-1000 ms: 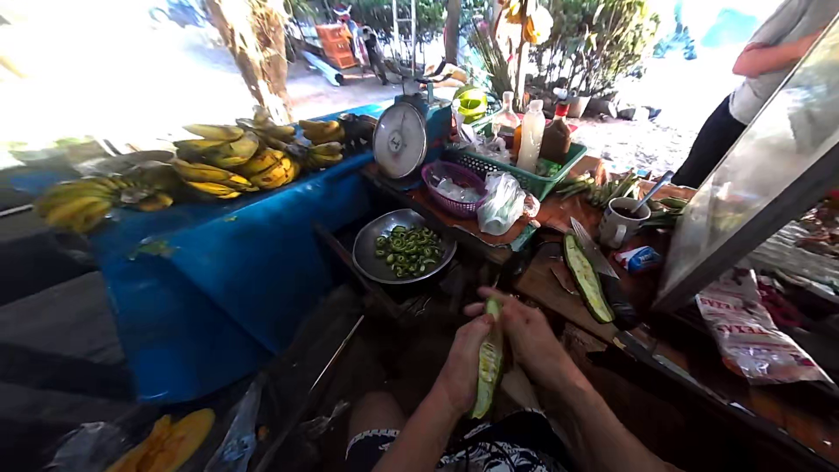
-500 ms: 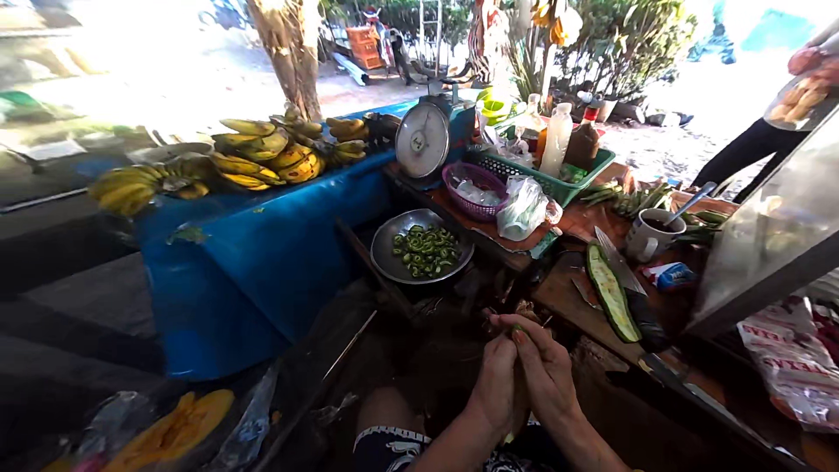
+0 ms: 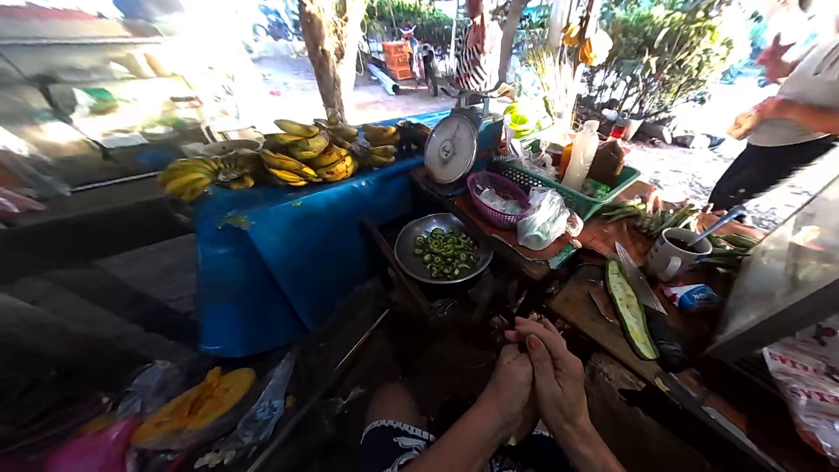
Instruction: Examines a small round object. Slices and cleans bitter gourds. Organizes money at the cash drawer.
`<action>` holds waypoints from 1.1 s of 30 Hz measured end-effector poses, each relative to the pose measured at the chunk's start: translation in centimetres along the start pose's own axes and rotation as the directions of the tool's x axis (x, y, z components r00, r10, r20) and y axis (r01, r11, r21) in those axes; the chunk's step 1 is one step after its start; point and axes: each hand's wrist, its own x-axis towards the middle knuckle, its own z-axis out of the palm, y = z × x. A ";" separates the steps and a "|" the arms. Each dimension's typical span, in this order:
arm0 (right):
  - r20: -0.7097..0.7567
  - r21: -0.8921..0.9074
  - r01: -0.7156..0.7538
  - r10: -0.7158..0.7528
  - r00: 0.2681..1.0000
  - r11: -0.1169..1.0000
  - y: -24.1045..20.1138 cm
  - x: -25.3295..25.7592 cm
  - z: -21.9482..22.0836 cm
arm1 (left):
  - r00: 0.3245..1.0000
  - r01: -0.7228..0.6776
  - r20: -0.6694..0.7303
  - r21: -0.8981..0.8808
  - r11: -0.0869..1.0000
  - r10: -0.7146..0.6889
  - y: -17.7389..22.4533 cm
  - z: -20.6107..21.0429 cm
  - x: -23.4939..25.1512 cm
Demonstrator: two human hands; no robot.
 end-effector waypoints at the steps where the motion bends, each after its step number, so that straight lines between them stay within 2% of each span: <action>1: -0.002 -0.012 0.007 -0.007 1.000 1.000 0.0 0.0 0.1 | 1.000 0.005 -0.013 -0.016 1.000 -0.005 0.0 0.1 -0.1; 5: -0.026 -0.030 0.015 -0.016 1.000 0.999 0.0 0.1 0.0 | 0.998 -0.053 0.022 0.017 0.998 0.053 -0.7 -0.1 0.0; 8: -0.072 -0.021 0.038 -0.039 0.997 0.999 0.1 0.5 -0.4 | 0.983 -0.153 0.124 0.114 0.982 0.139 -1.4 -0.6 0.4; 10: -0.092 -0.003 0.067 -0.067 0.993 0.998 -0.1 0.7 -0.7 | 0.981 -0.131 0.167 0.199 0.971 0.098 -1.4 -0.8 0.5; 13: -0.085 0.037 0.102 -0.099 0.991 0.994 -0.2 0.8 -1.0 | 0.988 -0.050 0.152 0.213 0.976 0.017 -1.5 -0.6 0.5; 17: -0.082 0.071 0.096 -0.090 0.993 0.993 0.1 0.4 -0.7 | 0.998 0.014 0.065 0.112 0.994 -0.022 -2.0 -0.1 0.4; 21: -0.062 0.051 0.080 -0.077 0.995 0.995 -0.1 0.0 -0.3 | 1.000 -0.007 -0.021 0.041 0.999 0.008 -2.6 0.1 0.1; 26: -0.066 0.072 0.040 -0.035 0.997 0.997 -0.4 0.0 -0.3 | 1.000 -0.022 -0.005 0.123 0.992 0.023 -2.5 -0.4 0.4; 33: -0.069 0.245 -0.070 0.090 0.994 0.967 -0.5 0.2 -0.6 | 0.996 -0.070 0.083 0.364 0.929 0.042 -2.5 -1.1 1.2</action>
